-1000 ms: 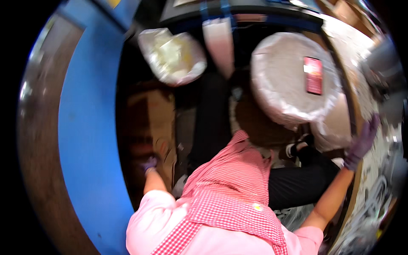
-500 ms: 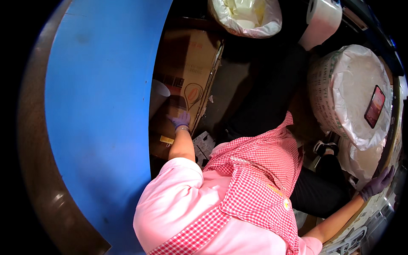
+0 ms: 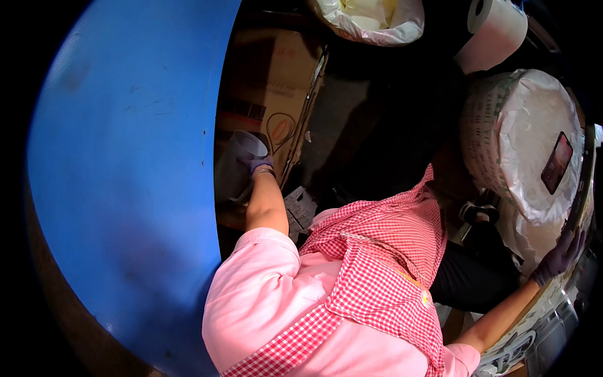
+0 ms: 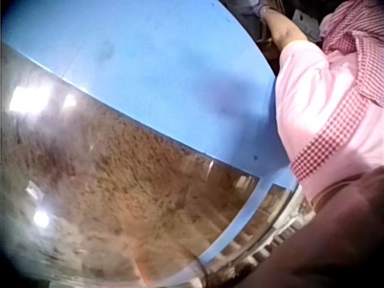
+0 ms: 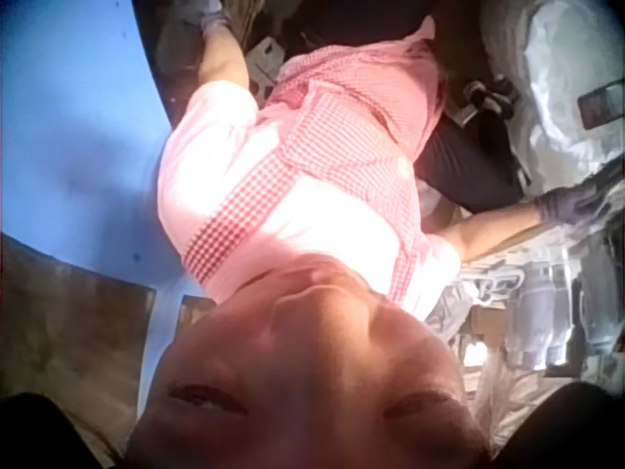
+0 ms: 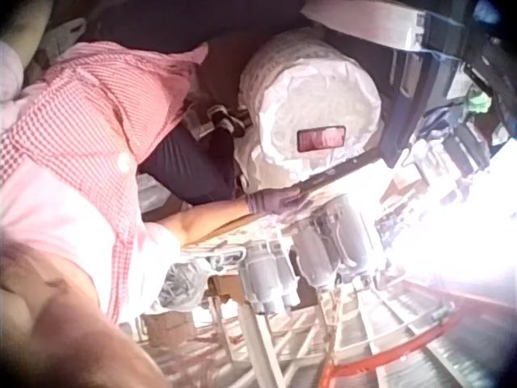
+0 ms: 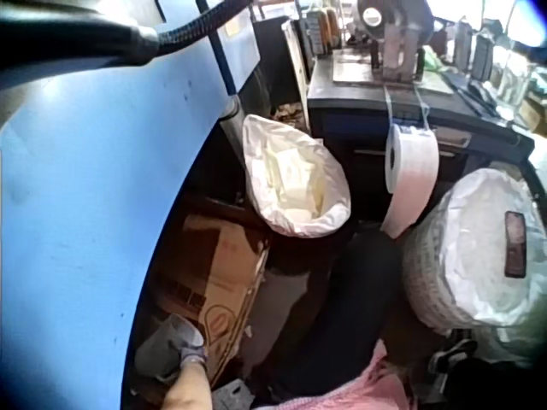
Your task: The person assembles white thermos flasks by hand. They pick up a flask body, insert a stopper, attach a handle, and place the completed unit on a table. The process is repeated for multiple units.
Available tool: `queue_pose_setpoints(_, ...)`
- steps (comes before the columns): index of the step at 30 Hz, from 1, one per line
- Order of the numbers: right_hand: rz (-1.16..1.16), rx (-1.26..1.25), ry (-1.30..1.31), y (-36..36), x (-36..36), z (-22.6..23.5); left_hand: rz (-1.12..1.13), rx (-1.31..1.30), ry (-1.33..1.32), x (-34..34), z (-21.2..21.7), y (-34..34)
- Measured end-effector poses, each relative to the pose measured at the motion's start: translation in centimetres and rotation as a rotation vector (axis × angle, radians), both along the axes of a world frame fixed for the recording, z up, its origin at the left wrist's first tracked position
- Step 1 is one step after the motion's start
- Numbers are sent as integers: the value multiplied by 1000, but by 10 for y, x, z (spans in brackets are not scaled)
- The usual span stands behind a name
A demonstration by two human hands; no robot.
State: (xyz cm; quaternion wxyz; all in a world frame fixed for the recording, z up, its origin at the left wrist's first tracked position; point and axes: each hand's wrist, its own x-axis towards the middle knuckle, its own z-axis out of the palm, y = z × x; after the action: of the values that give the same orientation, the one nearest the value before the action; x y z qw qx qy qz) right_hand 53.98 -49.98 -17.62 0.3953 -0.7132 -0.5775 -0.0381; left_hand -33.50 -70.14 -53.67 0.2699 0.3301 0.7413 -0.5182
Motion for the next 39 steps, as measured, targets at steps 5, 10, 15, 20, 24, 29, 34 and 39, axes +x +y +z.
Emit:
queue_pose_setpoints(5,139,28,-249,-23,-76,19,122,207,-25,8,22,43)
queue_pose_setpoints(10,350,15,-25,-30,-133,-7,621,621,-72,-19,58,-6)
queue_pose_setpoints(15,529,-195,197,-54,-200,5,2180,2222,-718,76,141,64)
queue_pose_setpoints(20,710,1,122,-38,-252,40,1196,1962,-1302,244,295,131)
queue_pose_setpoints(24,715,76,191,-42,-232,52,144,1770,-1882,349,392,118)
queue_pose_setpoints(29,728,-190,1364,-98,-191,-25,406,1563,-1998,349,375,217)
queue_pose_setpoints(34,785,-621,481,-113,-150,-21,472,915,-2338,396,385,285)
queue_pose_setpoints(39,416,-64,870,-97,-114,79,-322,736,-2119,502,463,244)
